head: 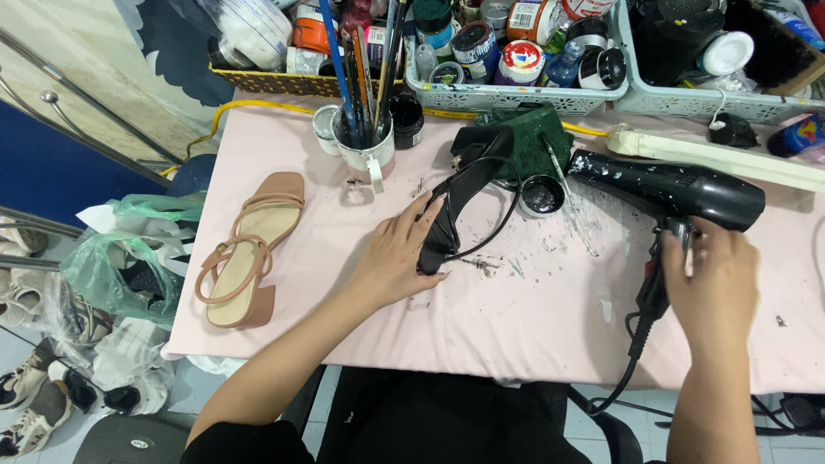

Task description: The person applies a dark substance from a small jar to the surface of a black shoe with a brush and then dries it using a hair dryer.

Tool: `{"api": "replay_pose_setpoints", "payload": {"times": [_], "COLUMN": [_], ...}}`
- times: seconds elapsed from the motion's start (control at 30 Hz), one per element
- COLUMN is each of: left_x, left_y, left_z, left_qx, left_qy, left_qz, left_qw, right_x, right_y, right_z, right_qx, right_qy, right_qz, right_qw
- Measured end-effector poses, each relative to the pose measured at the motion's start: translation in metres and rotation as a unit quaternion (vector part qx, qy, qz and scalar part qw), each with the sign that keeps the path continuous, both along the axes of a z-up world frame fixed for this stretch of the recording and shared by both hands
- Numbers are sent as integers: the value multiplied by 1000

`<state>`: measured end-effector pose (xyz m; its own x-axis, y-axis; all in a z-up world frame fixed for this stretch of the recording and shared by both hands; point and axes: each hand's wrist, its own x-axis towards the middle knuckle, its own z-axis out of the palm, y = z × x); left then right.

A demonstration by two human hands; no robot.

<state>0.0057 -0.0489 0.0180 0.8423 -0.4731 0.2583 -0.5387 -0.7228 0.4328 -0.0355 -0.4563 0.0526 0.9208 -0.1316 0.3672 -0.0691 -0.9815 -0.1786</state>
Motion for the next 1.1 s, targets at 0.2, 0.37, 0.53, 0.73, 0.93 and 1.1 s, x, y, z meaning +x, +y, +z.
{"api": "replay_pose_setpoints", "payload": {"times": [0.2,0.37,0.53,0.73,0.93,1.1], "left_x": [1,3,12,16,18,29], "left_y": [10,17,25,35,43,42], "left_z": [-2,-8,-9,7,39,61], "left_qx": [18,18,-60,-199,-283,-421], "left_qy": [-6,-9,27,39,29,120], "left_qz": [-6,-17,-13,4,-1,-19], "left_qw": [1000,1000,998,979,959,899], "right_x": [53,123,179,208,192,158], "right_y": [70,113,137,142,128,116], "right_z": [18,17,16,18,29,29], "right_qx": [55,26,-118,-75,71,175], "right_qy": [-11,8,26,50,171,185], "right_qz": [277,329,396,467,505,487], "right_qw": [959,944,910,880,843,835]}}
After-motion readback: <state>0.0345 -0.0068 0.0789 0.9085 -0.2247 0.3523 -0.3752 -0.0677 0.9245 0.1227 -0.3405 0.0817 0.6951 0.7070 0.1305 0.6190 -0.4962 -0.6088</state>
